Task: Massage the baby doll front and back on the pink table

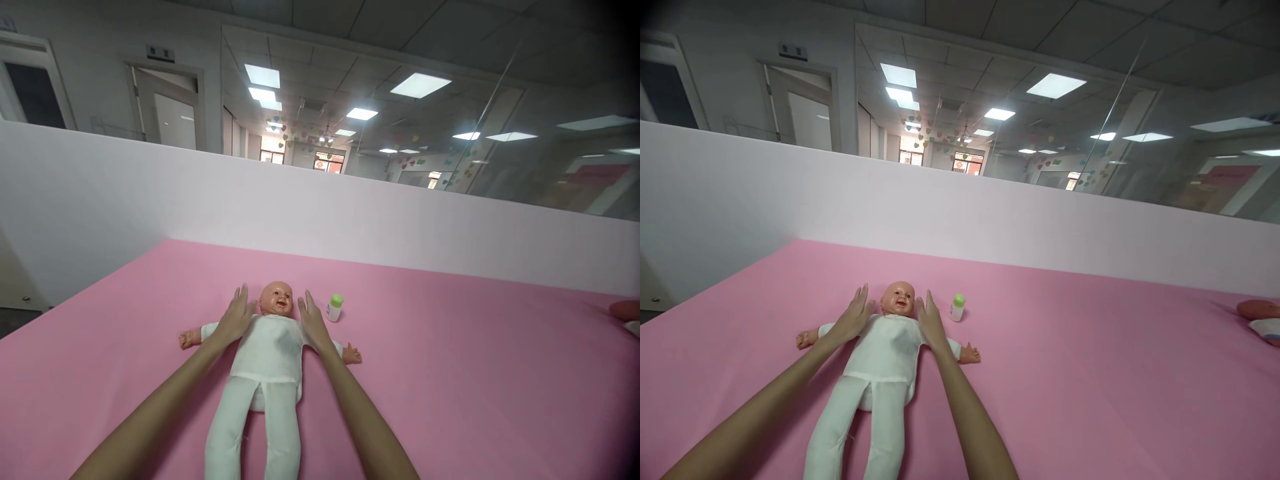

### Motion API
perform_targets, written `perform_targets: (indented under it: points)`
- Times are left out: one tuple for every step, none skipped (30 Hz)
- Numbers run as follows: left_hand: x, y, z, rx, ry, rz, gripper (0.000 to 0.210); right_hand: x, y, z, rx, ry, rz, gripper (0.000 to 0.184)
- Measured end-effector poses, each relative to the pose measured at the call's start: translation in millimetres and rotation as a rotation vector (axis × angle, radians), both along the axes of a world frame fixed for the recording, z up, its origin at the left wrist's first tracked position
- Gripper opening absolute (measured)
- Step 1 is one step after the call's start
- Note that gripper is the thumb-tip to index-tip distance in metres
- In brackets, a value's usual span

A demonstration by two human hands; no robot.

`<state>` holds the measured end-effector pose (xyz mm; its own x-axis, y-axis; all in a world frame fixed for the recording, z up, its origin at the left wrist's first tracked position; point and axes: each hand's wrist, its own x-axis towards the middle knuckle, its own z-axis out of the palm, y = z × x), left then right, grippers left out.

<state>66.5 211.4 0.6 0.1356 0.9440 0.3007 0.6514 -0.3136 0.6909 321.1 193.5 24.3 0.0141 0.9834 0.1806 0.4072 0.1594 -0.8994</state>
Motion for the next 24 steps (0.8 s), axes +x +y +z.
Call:
perform_targets:
  points:
    - [6.4,-8.3,-4.8,0.002,0.031,0.015,0.088,-5.1,-4.8,-8.0,0.008,-0.043,-0.044,0.098]
    - [13.1,-16.5,-8.8,-0.009,0.068,0.020,0.092,-10.5,-9.3,-17.1,0.017,-0.082,-0.066,0.102]
    - [19.4,-23.8,-12.1,-0.026,0.108,0.022,0.095,-15.9,-13.2,-26.8,0.028,-0.112,-0.071,0.104]
    - [24.9,-29.9,-14.3,-0.053,0.150,0.022,0.098,-20.8,-16.5,-36.3,0.043,-0.132,-0.068,0.103]
    - [29.0,-34.3,-15.7,-0.086,0.186,0.017,0.100,-24.9,-19.2,-44.9,0.057,-0.146,-0.064,0.101]
    - [31.5,-37.0,-16.3,-0.120,0.212,0.006,0.101,-27.9,-21.2,-51.9,0.065,-0.157,-0.059,0.098]
    - [32.3,-38.2,-16.3,-0.148,0.230,-0.013,0.101,-29.6,-22.6,-56.8,0.068,-0.171,-0.052,0.093]
    - [31.4,-38.3,-16.0,-0.168,0.242,-0.034,0.100,-29.8,-23.6,-59.6,0.067,-0.188,-0.041,0.089]
    - [29.0,-37.6,-15.7,-0.181,0.251,-0.054,0.099,-28.6,-24.5,-60.4,0.068,-0.210,-0.027,0.084]
    - [25.4,-36.7,-15.6,-0.188,0.261,-0.071,0.097,-26.1,-25.6,-59.5,0.073,-0.235,-0.010,0.080]
    - [20.7,-35.8,-15.9,-0.194,0.276,-0.080,0.096,-22.5,-27.0,-57.4,0.087,-0.262,0.004,0.075]
    - [15.1,-35.3,-16.7,-0.196,0.300,-0.081,0.095,-18.0,-29.1,-54.7,0.109,-0.293,0.011,0.070]
    - [8.9,-35.2,-17.9,-0.192,0.334,-0.072,0.095,-12.8,-31.7,-51.9,0.133,-0.330,0.010,0.065]
    - [2.1,-35.7,-19.7,-0.180,0.376,-0.056,0.093,-7.2,-34.9,-49.4,0.152,-0.377,0.002,0.059]
    - [-5.0,-36.6,-21.7,-0.159,0.423,-0.038,0.092,-1.3,-38.5,-47.4,0.164,-0.442,-0.011,0.055]
    - [-12.3,-37.9,-24.0,-0.131,0.472,-0.018,0.089,4.8,-42.3,-46.0,0.173,-0.525,-0.028,0.054]
    - [-19.5,-39.4,-26.4,-0.095,0.518,0.005,0.087,10.8,-46.0,-45.2,0.180,-0.624,-0.048,0.053]
    - [-26.3,-41.2,-28.8,-0.055,0.561,0.024,0.084,16.8,-49.6,-45.0,0.186,-0.730,-0.067,0.054]
    - [-32.6,-43.2,-31.0,-0.012,0.601,0.042,0.082,22.6,-52.8,-45.1,0.193,-0.832,-0.087,0.054]
    - [-38.2,-45.3,-33.1,0.031,0.633,0.066,0.080,28.2,-55.5,-45.4,0.198,-0.922,-0.113,0.054]
    - [-43.1,-47.5,-34.8,0.068,0.657,0.099,0.078,33.9,-57.7,-45.6,0.200,-0.993,-0.143,0.053]
    - [-47.5,-49.8,-36.0,0.095,0.671,0.132,0.077,39.6,-59.6,-45.7,0.197,-1.042,-0.170,0.053]
    - [-51.5,-52.1,-36.7,0.109,0.674,0.156,0.076,45.7,-61.2,-45.6,0.189,-1.071,-0.191,0.051]
    - [-55.6,-54.3,-36.5,0.112,0.668,0.173,0.075,52.2,-62.7,-45.1,0.179,-1.083,-0.202,0.049]
